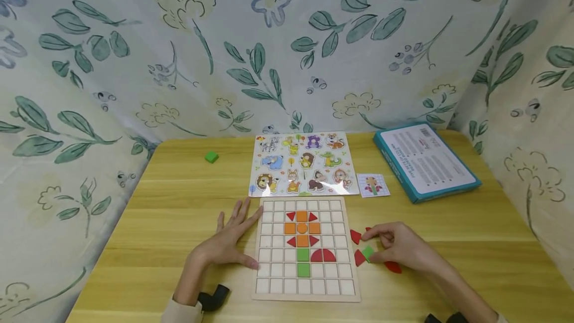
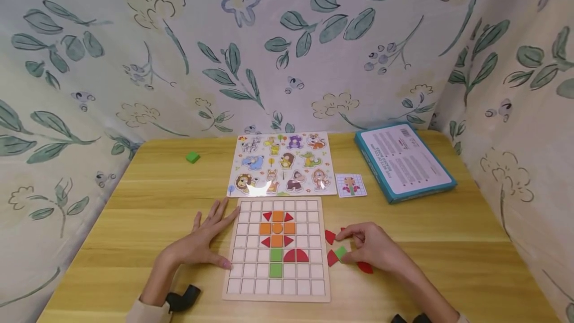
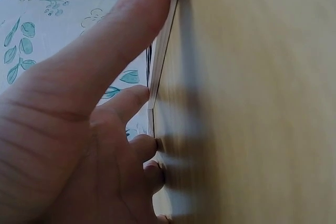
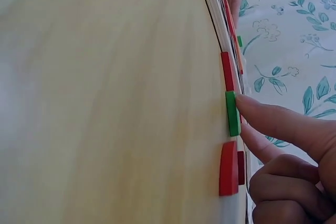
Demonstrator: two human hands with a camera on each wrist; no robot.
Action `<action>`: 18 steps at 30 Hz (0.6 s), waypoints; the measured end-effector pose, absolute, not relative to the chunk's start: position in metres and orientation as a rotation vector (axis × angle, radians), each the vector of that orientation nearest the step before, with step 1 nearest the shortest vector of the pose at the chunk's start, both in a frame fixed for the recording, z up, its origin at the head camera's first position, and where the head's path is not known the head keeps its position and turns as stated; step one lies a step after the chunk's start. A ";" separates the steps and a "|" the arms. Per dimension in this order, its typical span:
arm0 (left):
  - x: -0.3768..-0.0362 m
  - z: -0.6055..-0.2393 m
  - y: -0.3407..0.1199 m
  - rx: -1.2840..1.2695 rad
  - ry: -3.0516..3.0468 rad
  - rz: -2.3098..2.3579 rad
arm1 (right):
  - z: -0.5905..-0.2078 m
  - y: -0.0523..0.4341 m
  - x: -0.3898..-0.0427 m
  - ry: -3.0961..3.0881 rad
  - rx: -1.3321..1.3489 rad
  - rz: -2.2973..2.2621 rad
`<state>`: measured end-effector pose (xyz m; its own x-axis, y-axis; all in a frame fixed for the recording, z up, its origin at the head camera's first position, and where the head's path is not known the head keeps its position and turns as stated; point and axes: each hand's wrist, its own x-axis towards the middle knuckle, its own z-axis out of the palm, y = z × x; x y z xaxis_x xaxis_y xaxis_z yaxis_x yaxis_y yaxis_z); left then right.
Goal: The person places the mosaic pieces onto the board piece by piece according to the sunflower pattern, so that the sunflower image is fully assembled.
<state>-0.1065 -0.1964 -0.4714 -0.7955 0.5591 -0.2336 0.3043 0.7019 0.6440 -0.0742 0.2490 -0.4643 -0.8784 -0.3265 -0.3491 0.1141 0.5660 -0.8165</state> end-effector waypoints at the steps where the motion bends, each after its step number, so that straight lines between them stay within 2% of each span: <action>1: -0.106 -0.471 -0.197 0.667 2.496 0.838 | -0.464 0.248 -0.075 2.335 -0.171 -1.262; 18: -0.106 -0.471 -0.197 0.659 2.498 0.833 | -0.461 0.220 -0.089 2.412 0.031 -1.297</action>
